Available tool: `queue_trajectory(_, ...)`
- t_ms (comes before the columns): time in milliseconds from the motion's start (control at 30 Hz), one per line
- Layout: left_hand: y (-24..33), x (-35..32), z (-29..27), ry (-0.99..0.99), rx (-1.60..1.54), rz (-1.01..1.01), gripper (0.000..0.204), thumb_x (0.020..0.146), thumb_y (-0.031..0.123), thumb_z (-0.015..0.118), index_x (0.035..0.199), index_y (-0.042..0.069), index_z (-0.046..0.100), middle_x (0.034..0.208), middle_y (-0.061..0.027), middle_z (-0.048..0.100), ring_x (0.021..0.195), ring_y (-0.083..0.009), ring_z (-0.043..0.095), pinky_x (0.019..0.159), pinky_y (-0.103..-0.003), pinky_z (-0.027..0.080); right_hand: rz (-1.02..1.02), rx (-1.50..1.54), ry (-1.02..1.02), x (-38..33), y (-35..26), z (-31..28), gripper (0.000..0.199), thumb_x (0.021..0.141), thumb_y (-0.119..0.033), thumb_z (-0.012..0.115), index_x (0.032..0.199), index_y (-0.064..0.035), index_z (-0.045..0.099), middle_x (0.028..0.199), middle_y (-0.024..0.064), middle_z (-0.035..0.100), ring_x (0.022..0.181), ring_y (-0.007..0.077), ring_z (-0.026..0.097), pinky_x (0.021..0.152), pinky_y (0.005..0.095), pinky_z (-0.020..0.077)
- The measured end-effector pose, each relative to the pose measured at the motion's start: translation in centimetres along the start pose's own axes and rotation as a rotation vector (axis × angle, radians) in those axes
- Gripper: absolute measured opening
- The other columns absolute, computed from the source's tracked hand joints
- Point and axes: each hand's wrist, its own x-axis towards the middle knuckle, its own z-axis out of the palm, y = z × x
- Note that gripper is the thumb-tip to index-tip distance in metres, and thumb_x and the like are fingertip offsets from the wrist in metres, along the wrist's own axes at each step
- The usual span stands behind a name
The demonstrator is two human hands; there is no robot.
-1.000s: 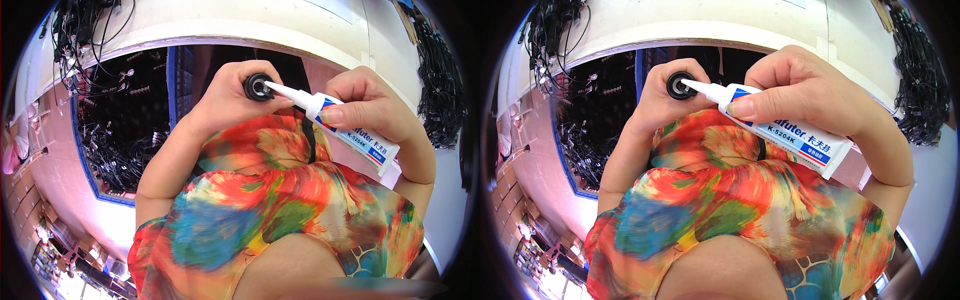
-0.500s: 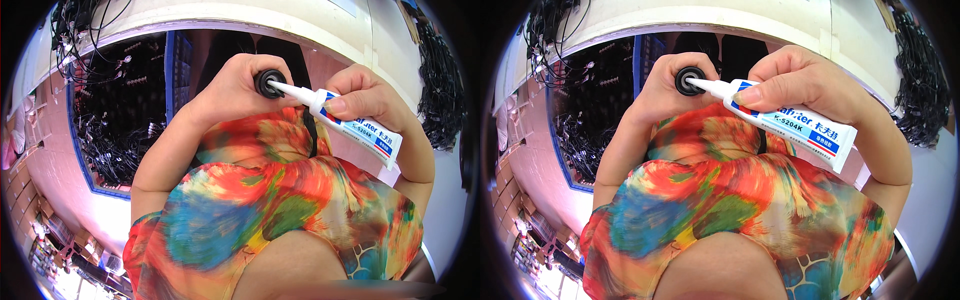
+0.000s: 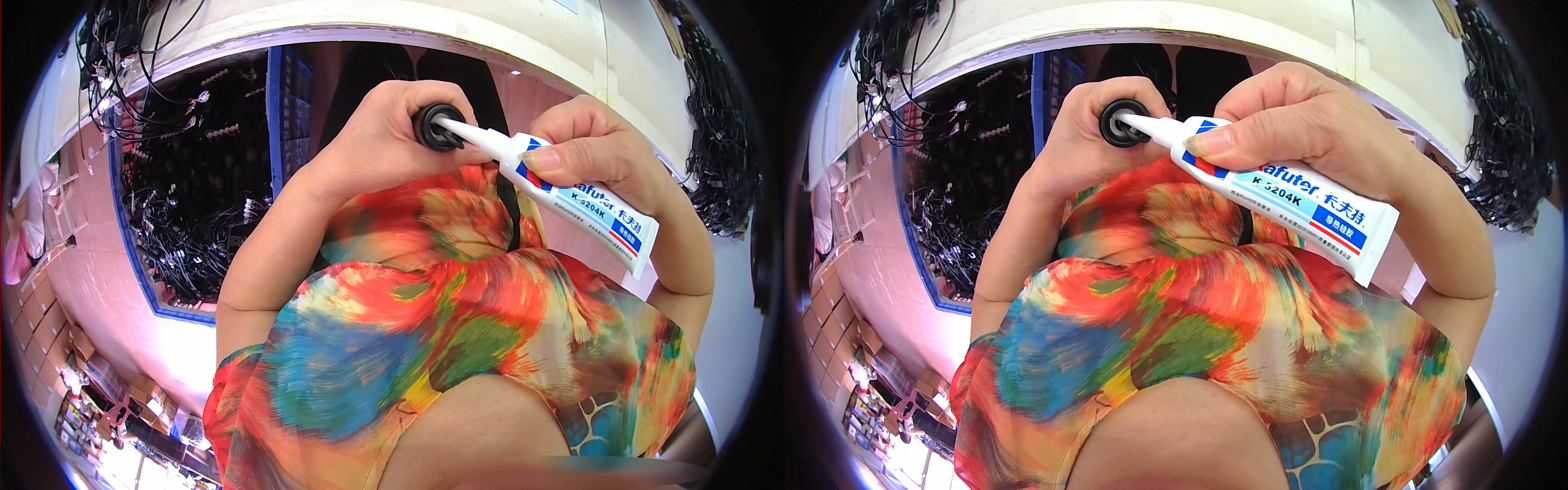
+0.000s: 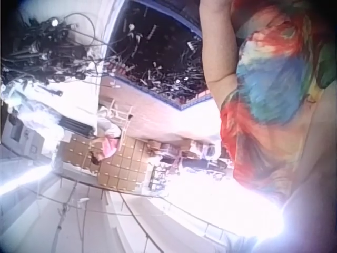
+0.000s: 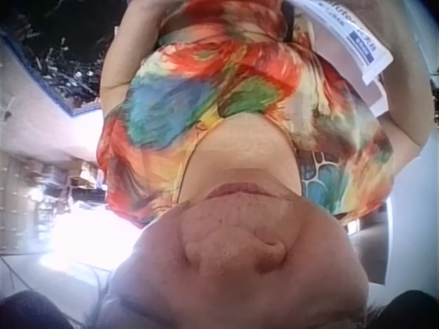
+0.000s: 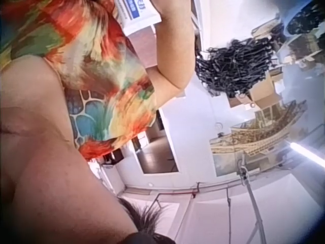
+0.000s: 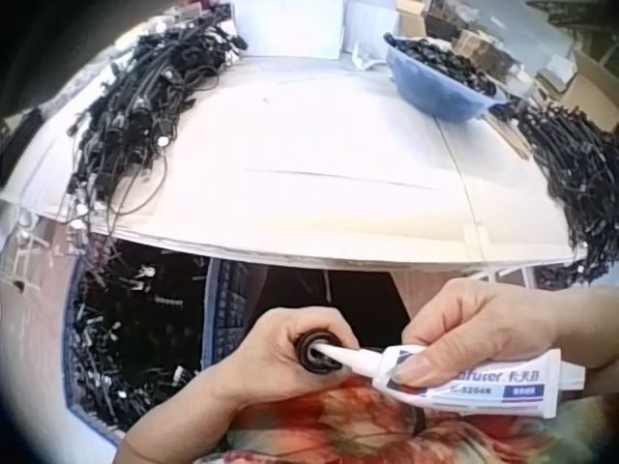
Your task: The person assembles electronic components by applying adhesive from a tube to small components and attaching them to wires, then securing the connections with plastic housings.
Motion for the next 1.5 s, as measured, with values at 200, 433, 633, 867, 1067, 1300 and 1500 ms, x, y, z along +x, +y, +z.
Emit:
queue_trajectory(200,0.1,0.2,0.0,0.002,0.036,-0.018,0.015,0.065,-0.003,0.067,0.076,0.003,0.058,0.071,-0.0005,0.058,0.066,-0.0060,0.053,0.061,-0.020,0.042,-0.026,-0.016,0.067,-0.2,0.0,0.4,0.020,0.076,-0.020,0.064,0.077,-0.0001,0.065,0.060,0.0007,0.058,0.047,0.0036,0.049,0.042,0.0174,0.0357)
queue_trajectory(433,0.3,0.0,0.1,0.015,0.027,-0.040,0.014,0.066,-0.001,0.068,0.075,0.003,0.058,0.069,0.0001,0.057,0.065,-0.0047,0.052,0.058,-0.019,0.041,0.078,0.042,0.015,-0.1,-0.6,-0.5,0.019,0.077,-0.020,0.063,0.078,-0.0010,0.065,0.059,-0.0007,0.058,0.046,0.0016,0.048,0.040,0.0171,0.0336)
queue_trajectory(633,1.2,0.8,0.1,-0.034,-0.020,-0.042,0.013,0.068,0.001,0.068,0.075,0.003,0.058,0.067,0.0016,0.055,0.062,-0.0030,0.049,0.056,-0.017,0.039,0.051,0.046,-0.093,-0.1,-0.2,-2.4,0.020,0.077,-0.019,0.061,0.083,0.0004,0.064,0.063,0.0000,0.060,0.046,0.0011,0.049,0.041,0.0155,0.0338)
queue_trajectory(867,2.5,2.5,0.1,0.000,-0.169,-0.067,0.013,0.070,0.002,0.068,0.077,0.002,0.058,0.070,0.0004,0.056,0.066,-0.0046,0.051,0.059,-0.019,0.041,-0.327,-0.075,-0.133,0.4,2.1,-4.4,0.024,0.065,-0.018,0.073,0.073,0.0028,0.064,0.068,0.0041,0.060,0.062,0.0078,0.052,0.058,0.0197,0.0402)
queue_trajectory(1067,3.0,3.5,1.0,0.157,0.056,0.161,0.030,0.068,0.006,0.071,0.094,0.002,0.057,0.098,-0.0074,0.057,0.093,-0.0175,0.054,0.084,-0.027,0.041,-0.538,-0.148,0.224,0.3,0.4,-6.3,0.023,0.076,-0.024,0.065,0.082,-0.0020,0.066,0.068,-0.0009,0.059,0.065,0.0055,0.051,0.060,0.0210,0.0410)
queue_trajectory(1300,3.7,2.5,0.7,0.008,-0.027,-0.105,0.027,0.067,0.010,0.073,0.079,0.005,0.049,0.071,0.0014,0.045,0.066,-0.0070,0.042,0.060,-0.021,0.038,-0.429,-0.459,0.635,4.6,-3.4,-11.4,0.033,0.078,-0.037,0.061,0.076,-0.0040,0.062,0.062,0.0000,0.053,0.058,0.0080,0.047,0.055,0.0214,0.0371)
queue_trajectory(1500,5.5,1.6,-2.6,-0.093,-0.481,-0.041,0.037,0.074,0.013,0.056,0.107,0.001,0.045,0.091,-0.0032,0.045,0.083,-0.0091,0.042,0.075,-0.022,0.035,-0.828,-1.028,0.709,1.1,-2.2,-6.1,0.022,0.080,-0.021,0.058,0.081,0.0009,0.059,0.069,0.0069,0.056,0.064,0.0160,0.054,0.061,0.0284,0.0436)
